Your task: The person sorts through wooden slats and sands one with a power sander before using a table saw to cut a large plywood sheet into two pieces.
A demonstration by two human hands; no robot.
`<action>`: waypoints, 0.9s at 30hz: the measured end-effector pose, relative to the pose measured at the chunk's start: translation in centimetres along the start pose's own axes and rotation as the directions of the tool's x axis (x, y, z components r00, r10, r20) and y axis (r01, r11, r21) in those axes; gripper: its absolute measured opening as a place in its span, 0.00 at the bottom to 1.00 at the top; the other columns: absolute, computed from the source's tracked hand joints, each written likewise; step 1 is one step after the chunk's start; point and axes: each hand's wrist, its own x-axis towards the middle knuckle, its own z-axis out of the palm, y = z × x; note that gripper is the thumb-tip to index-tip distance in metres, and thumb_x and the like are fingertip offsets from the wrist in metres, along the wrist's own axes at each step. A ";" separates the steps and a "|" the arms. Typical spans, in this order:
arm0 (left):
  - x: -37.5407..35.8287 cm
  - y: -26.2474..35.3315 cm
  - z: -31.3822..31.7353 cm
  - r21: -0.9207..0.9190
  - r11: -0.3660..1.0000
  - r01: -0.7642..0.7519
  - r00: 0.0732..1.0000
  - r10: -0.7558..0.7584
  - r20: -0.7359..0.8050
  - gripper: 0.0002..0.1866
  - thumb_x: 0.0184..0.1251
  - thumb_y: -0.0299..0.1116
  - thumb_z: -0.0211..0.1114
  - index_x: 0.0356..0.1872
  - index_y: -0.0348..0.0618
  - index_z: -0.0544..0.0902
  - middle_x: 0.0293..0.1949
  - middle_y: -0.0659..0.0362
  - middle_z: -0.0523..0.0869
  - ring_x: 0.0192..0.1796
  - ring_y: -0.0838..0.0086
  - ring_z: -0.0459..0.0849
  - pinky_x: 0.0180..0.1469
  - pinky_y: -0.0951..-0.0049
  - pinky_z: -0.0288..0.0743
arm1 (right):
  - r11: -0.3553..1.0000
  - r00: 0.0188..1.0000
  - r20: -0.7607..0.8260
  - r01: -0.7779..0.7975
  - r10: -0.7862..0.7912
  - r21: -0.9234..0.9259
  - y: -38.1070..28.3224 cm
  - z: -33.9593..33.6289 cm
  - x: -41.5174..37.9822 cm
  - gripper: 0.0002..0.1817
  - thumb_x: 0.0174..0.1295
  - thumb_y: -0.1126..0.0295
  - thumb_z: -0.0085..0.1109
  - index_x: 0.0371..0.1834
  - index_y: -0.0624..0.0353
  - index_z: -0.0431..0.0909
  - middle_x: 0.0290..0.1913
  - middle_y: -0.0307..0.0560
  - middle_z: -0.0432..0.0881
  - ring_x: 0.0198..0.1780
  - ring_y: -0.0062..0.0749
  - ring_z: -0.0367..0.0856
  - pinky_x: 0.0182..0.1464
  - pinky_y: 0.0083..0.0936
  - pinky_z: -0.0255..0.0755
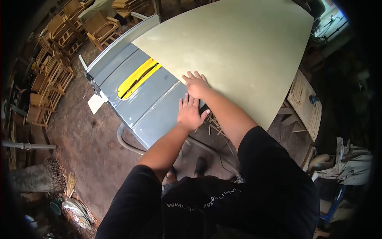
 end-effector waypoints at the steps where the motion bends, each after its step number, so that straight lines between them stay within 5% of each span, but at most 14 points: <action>1: 0.8 0.5 -0.4 0.031 0.999 0.034 0.999 -0.033 -0.009 0.47 0.73 0.62 0.57 0.82 0.39 0.57 0.82 0.45 0.60 0.84 0.47 0.54 0.82 0.43 0.49 | 1.000 1.000 0.004 -0.005 0.005 0.012 -0.1 -0.3 -0.1 0.31 0.80 0.56 0.41 0.85 0.43 0.57 0.87 0.47 0.49 0.87 0.55 0.42 0.85 0.55 0.37; 9: 2.3 0.6 -1.2 0.135 0.988 0.075 0.996 -0.082 0.046 0.45 0.75 0.65 0.52 0.83 0.46 0.56 0.83 0.49 0.58 0.85 0.49 0.50 0.83 0.42 0.45 | 0.990 0.998 -0.057 -0.022 0.030 0.136 -0.4 -0.8 -0.6 0.30 0.80 0.50 0.42 0.82 0.44 0.65 0.86 0.50 0.55 0.86 0.54 0.46 0.84 0.51 0.41; 12: 2.4 0.1 -1.7 0.162 0.985 0.054 0.992 -0.071 0.107 0.44 0.78 0.66 0.47 0.83 0.46 0.58 0.85 0.53 0.56 0.86 0.52 0.48 0.84 0.43 0.42 | 0.894 0.998 -0.060 0.018 0.010 0.447 1.8 -0.4 -1.2 0.31 0.78 0.46 0.47 0.78 0.47 0.71 0.82 0.56 0.62 0.84 0.54 0.55 0.83 0.45 0.49; 14: 2.3 0.1 -1.8 0.153 0.987 0.047 0.994 -0.062 0.091 0.43 0.78 0.66 0.47 0.83 0.46 0.58 0.85 0.53 0.55 0.86 0.52 0.48 0.84 0.44 0.42 | 0.855 0.953 -0.280 0.048 0.115 0.516 3.0 -3.0 -7.0 0.28 0.76 0.50 0.56 0.73 0.53 0.76 0.77 0.59 0.70 0.81 0.53 0.62 0.81 0.41 0.55; 16: 2.1 0.1 -1.6 0.152 0.987 0.044 0.995 -0.058 0.083 0.43 0.78 0.66 0.46 0.83 0.47 0.58 0.85 0.53 0.55 0.86 0.52 0.49 0.84 0.44 0.42 | 0.900 0.799 -0.512 -0.080 0.315 0.429 6.0 -4.6 -14.6 0.31 0.67 0.57 0.69 0.71 0.56 0.75 0.72 0.60 0.75 0.75 0.55 0.70 0.78 0.43 0.61; 17: 2.1 -0.1 -1.3 0.159 0.986 0.043 0.995 -0.056 0.079 0.43 0.78 0.66 0.46 0.84 0.48 0.57 0.85 0.53 0.55 0.86 0.52 0.49 0.84 0.44 0.43 | 0.914 0.629 -0.664 -0.269 0.405 0.303 9.2 -3.2 -18.5 0.35 0.64 0.57 0.72 0.72 0.62 0.73 0.73 0.63 0.73 0.75 0.56 0.70 0.77 0.45 0.63; 19: 2.2 -0.4 -1.2 0.170 0.984 0.045 0.996 -0.057 0.071 0.43 0.78 0.66 0.46 0.84 0.49 0.57 0.85 0.53 0.55 0.86 0.51 0.49 0.84 0.44 0.43 | 0.843 0.373 -0.784 -0.425 0.496 0.331 15.5 -1.9 -26.6 0.40 0.63 0.60 0.71 0.73 0.72 0.67 0.69 0.66 0.76 0.72 0.57 0.73 0.74 0.47 0.66; 21: 2.2 -0.1 -1.3 0.174 0.984 0.043 0.996 -0.056 0.070 0.43 0.78 0.66 0.47 0.84 0.48 0.57 0.85 0.53 0.54 0.86 0.52 0.50 0.84 0.44 0.43 | 0.251 0.177 -0.199 -0.361 0.964 0.898 17.0 -1.5 -31.1 0.41 0.63 0.59 0.73 0.73 0.72 0.66 0.66 0.61 0.80 0.61 0.56 0.82 0.65 0.39 0.76; 24: 2.1 0.0 -1.5 0.169 0.985 0.039 0.996 -0.051 0.069 0.43 0.78 0.65 0.46 0.83 0.46 0.58 0.85 0.52 0.54 0.86 0.51 0.49 0.84 0.44 0.42 | 0.203 0.448 -0.068 -0.262 0.892 0.943 22.7 8.0 -33.3 0.29 0.70 0.62 0.67 0.67 0.70 0.73 0.61 0.55 0.81 0.56 0.44 0.84 0.59 0.39 0.78; 27: 2.0 0.0 -1.3 0.158 0.987 0.039 0.996 -0.050 0.067 0.43 0.78 0.65 0.46 0.83 0.45 0.58 0.85 0.51 0.54 0.86 0.51 0.50 0.84 0.43 0.42 | -0.184 0.402 0.164 0.010 0.901 0.983 17.8 3.0 -32.6 0.25 0.71 0.64 0.67 0.65 0.67 0.73 0.58 0.52 0.83 0.52 0.39 0.85 0.54 0.39 0.80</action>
